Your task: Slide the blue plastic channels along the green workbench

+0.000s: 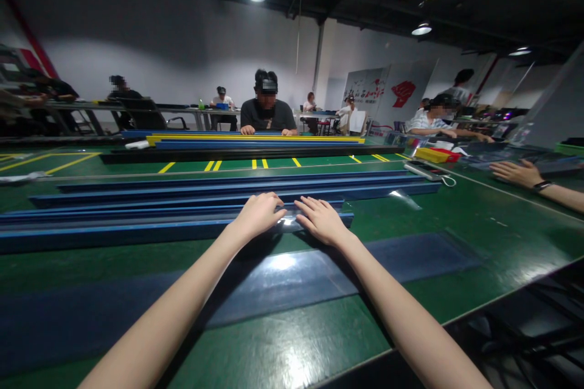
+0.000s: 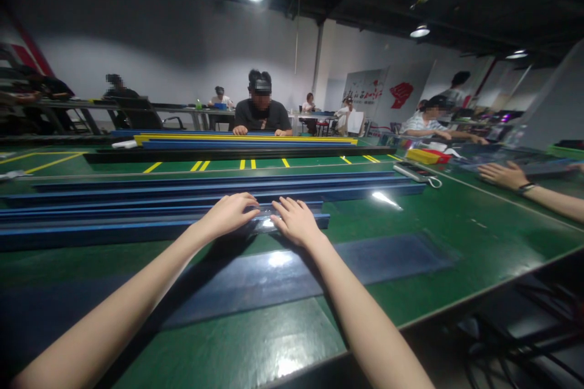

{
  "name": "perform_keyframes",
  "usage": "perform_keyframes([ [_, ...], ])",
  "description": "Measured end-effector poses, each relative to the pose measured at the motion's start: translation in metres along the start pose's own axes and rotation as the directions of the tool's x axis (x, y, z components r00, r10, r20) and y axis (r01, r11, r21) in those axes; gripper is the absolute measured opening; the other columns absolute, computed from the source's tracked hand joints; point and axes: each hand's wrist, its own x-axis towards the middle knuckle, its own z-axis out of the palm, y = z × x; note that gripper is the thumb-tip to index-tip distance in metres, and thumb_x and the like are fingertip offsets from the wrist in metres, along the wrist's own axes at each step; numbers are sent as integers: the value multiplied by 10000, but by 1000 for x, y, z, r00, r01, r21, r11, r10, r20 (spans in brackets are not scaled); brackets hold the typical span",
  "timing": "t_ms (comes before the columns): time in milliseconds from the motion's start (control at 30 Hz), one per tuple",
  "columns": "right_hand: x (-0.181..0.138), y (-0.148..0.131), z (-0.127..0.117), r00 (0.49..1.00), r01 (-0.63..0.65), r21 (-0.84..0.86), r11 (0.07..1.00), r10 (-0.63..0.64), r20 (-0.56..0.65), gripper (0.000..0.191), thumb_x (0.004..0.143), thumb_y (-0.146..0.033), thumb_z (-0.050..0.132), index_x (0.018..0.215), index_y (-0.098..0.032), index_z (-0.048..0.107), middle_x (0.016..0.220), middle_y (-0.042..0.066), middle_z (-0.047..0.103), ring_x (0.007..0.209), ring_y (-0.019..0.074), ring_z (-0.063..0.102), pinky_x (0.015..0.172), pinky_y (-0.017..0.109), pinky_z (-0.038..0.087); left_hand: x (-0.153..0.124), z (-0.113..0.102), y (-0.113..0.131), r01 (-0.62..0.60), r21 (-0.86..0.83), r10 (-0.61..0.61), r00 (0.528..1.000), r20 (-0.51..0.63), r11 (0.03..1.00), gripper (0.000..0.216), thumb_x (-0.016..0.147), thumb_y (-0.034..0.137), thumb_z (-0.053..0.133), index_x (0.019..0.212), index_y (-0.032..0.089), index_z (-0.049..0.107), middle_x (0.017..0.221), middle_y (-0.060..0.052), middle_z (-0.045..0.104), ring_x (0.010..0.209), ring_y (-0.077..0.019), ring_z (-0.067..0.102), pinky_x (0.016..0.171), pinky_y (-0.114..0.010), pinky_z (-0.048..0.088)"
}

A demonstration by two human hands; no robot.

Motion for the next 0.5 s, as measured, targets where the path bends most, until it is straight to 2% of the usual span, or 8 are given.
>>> perform_keyframes([
  [333, -6, 24, -11, 993, -103, 16, 995, 102, 61, 487, 903, -448, 244, 1283, -201, 423, 1328, 77, 429, 1214, 210, 382, 986, 387, 288, -1, 6, 0, -37, 45, 37, 999, 19, 998, 362, 850, 343, 378, 1058, 146, 598, 1133, -106, 584, 1049, -245, 525, 863, -349, 376],
  [500, -10, 37, -19, 981, -186, 10, 983, 185, 57, 444, 907, -429, 239, 1179, -203, 509, 1231, 76, 528, 1138, 201, 464, 929, 355, 342, -1, 12, 0, -24, 69, 22, 999, 32, 997, 390, 859, 383, 364, 1091, 150, 574, 1171, -115, 559, 1081, -257, 502, 881, -380, 364],
])
